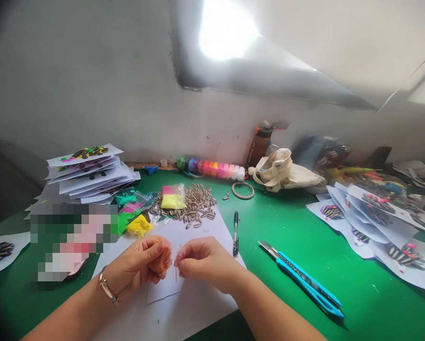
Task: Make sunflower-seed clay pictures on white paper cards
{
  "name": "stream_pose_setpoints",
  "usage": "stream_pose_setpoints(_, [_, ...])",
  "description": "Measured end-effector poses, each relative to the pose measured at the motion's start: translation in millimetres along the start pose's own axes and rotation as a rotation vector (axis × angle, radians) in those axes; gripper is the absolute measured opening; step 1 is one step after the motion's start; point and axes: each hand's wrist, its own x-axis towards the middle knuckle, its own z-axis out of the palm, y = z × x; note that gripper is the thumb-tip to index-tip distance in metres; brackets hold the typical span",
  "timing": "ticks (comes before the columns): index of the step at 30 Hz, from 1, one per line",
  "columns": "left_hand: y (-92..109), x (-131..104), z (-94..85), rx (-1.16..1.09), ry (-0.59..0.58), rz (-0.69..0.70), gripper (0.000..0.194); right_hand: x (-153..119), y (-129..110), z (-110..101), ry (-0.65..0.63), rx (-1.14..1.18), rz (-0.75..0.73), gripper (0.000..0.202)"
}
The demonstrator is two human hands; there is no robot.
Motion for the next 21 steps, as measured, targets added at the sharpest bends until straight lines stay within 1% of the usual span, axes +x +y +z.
stream_pose_setpoints(2, [0.3,-0.9,-0.3,0.01,-0.019,0.0,0.052,-0.9,0.5,-0.8,-0.038,0.013,0.004,0.01])
stream_pose_setpoints(6, [0.3,-2.0,-1.5,0.013,-0.052,-0.001,0.051,-2.7,0.3,-2.1,-0.107,0.016,-0.034,0.021])
stream_pose_setpoints(9, [0.1,-1.3,-2.6,-0.005,-0.054,-0.004,0.051,-3.7,-2.5,-2.2,-0.143,-0.017,-0.069,0.025])
stream_pose_setpoints(11, [-0.2,-0.5,-3.1,-0.011,-0.051,-0.004,0.051,-4.1,-4.6,-1.4,-0.127,-0.042,-0.062,0.02])
stream_pose_setpoints(16, [-1.2,-0.2,-2.5,-0.006,-0.026,-0.005,0.052,-4.2,-3.7,2.0,-0.004,-0.074,-0.001,0.008])
stream_pose_setpoints(21, [-2.4,-0.2,-1.7,-0.004,-0.004,0.004,0.054,-2.3,2.0,3.1,0.053,-0.07,0.002,0.013])
